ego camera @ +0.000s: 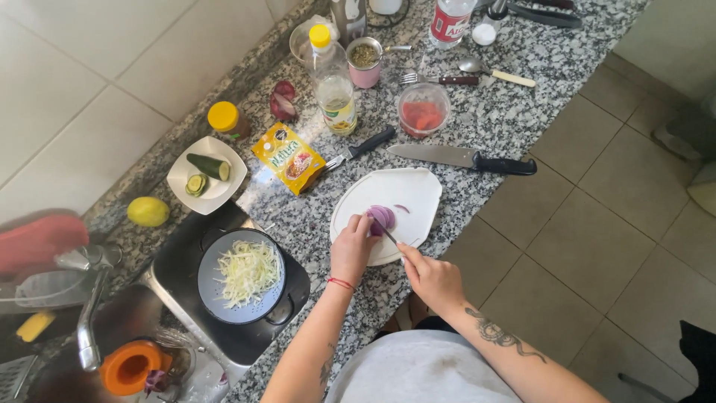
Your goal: Checking boiling eggs with a spoon and slicing a red onion on a plate in a kitchen setting.
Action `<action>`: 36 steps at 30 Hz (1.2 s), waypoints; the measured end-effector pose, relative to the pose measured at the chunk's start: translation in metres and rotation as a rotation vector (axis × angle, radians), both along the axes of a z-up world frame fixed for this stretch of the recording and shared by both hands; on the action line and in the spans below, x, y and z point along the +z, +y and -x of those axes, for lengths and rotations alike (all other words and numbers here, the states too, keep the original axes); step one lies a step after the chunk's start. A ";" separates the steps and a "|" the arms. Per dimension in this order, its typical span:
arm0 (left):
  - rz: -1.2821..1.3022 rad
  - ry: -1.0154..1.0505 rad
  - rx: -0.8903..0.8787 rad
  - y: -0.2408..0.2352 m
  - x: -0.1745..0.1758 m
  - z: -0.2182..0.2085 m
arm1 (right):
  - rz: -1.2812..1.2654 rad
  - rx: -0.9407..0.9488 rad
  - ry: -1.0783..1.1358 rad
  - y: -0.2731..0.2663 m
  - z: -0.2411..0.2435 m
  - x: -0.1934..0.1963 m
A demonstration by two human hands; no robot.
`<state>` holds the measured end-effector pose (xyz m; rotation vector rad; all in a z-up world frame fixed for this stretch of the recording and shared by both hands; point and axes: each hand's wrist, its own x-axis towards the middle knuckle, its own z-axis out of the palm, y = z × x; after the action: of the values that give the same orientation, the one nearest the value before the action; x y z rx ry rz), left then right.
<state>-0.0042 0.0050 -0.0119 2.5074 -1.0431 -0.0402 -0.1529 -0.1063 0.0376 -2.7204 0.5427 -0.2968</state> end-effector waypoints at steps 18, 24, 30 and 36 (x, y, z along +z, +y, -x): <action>0.055 0.015 0.010 0.002 -0.014 -0.003 | -0.055 0.080 0.041 -0.004 -0.035 -0.030; 0.049 0.028 0.037 0.001 -0.013 -0.002 | 0.014 0.073 0.056 0.002 0.002 -0.050; 0.049 0.054 0.019 0.002 -0.006 -0.002 | 0.021 0.038 -0.040 0.004 0.002 -0.066; 0.005 0.018 -0.087 0.003 0.032 0.002 | -0.173 -0.011 0.070 0.000 0.000 -0.035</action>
<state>-0.0066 0.0082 0.0196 2.4509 -1.1429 -0.0857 -0.1525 -0.1059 0.0025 -2.5687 0.5746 -0.1500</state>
